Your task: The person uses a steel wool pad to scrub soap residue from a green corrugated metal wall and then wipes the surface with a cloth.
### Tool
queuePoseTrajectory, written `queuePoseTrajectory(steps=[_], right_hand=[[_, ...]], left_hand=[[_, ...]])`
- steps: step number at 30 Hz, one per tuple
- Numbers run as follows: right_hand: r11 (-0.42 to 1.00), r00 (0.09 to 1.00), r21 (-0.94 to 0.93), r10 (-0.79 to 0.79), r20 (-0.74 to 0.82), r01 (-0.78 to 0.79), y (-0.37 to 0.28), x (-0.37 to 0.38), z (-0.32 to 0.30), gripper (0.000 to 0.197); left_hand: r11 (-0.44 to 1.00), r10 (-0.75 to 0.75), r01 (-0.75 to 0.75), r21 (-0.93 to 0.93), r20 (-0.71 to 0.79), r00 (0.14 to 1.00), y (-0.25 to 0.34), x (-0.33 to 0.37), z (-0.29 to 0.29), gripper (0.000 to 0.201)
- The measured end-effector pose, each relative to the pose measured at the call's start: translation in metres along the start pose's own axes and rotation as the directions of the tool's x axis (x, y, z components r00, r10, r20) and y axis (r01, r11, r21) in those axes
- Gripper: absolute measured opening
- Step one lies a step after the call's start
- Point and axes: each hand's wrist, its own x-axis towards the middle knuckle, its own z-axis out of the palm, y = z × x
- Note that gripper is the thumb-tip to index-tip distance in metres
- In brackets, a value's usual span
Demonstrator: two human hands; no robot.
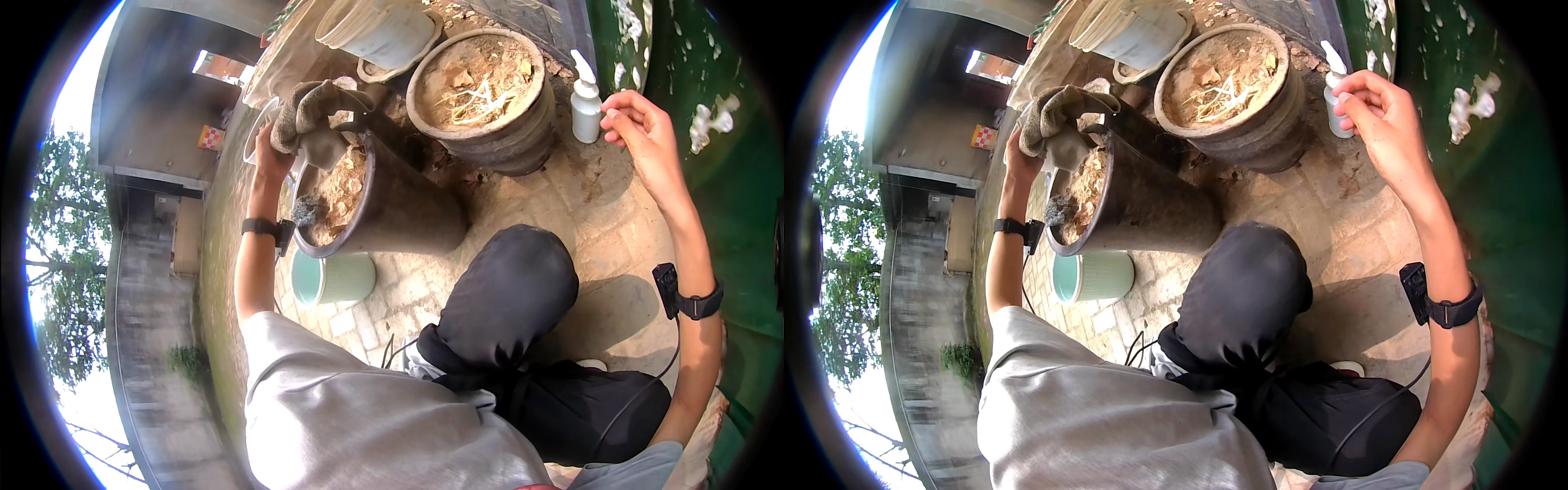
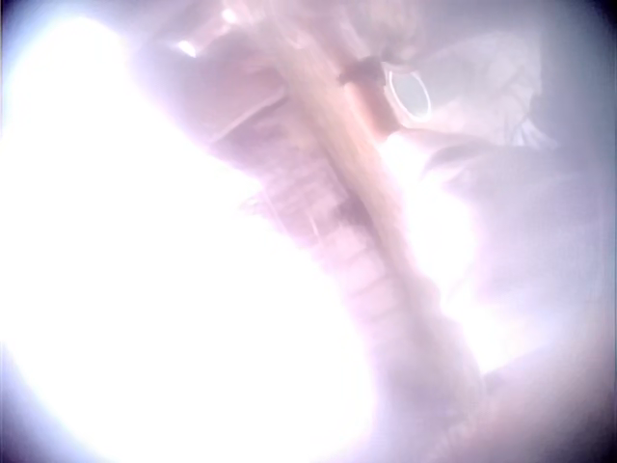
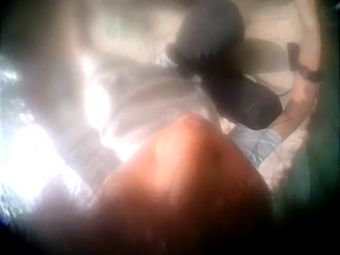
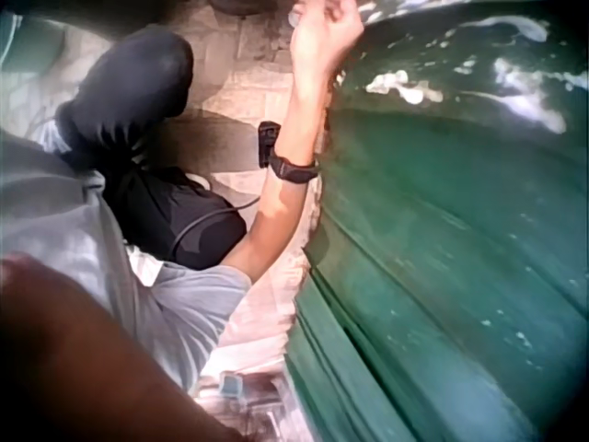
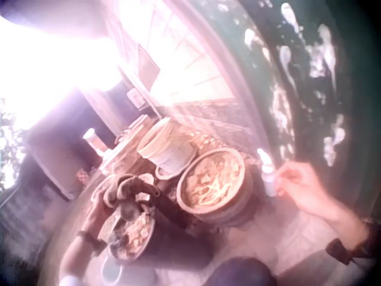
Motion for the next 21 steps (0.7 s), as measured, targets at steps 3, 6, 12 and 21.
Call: queuePoseTrajectory(steps=[3, 6, 12, 21], right_hand=[[1.000, 1.000, 0.003, 0.010, -0.003, -0.010, 0.008, 0.000, 0.002, 0.011], [0.998, 0.999, -0.037, 0.043, -0.022, -0.043, 0.014, 0.000, -0.003, 0.010], [0.995, 0.996, -0.054, 0.089, 0.001, -0.089, 0.027, 0.002, 0.000, 0.009], [0.996, 0.997, -0.054, 0.075, 0.001, -0.075, 0.033, 0.001, 0.002, 0.009]], left_hand=[[0.988, 0.051, -0.043, -0.146, 0.053, 0.997, -0.013, -0.004, 0.007, 0.036], [0.954, 0.104, -0.053, -0.294, 0.161, 0.982, -0.016, -0.019, 0.053, 0.039], [0.964, -0.246, 0.238, 0.121, 0.048, 0.968, -0.040, -0.036, 0.075, 0.037], [0.903, -0.305, 0.284, 0.323, 0.015, 0.952, -0.033, -0.034, 0.059, 0.037]])
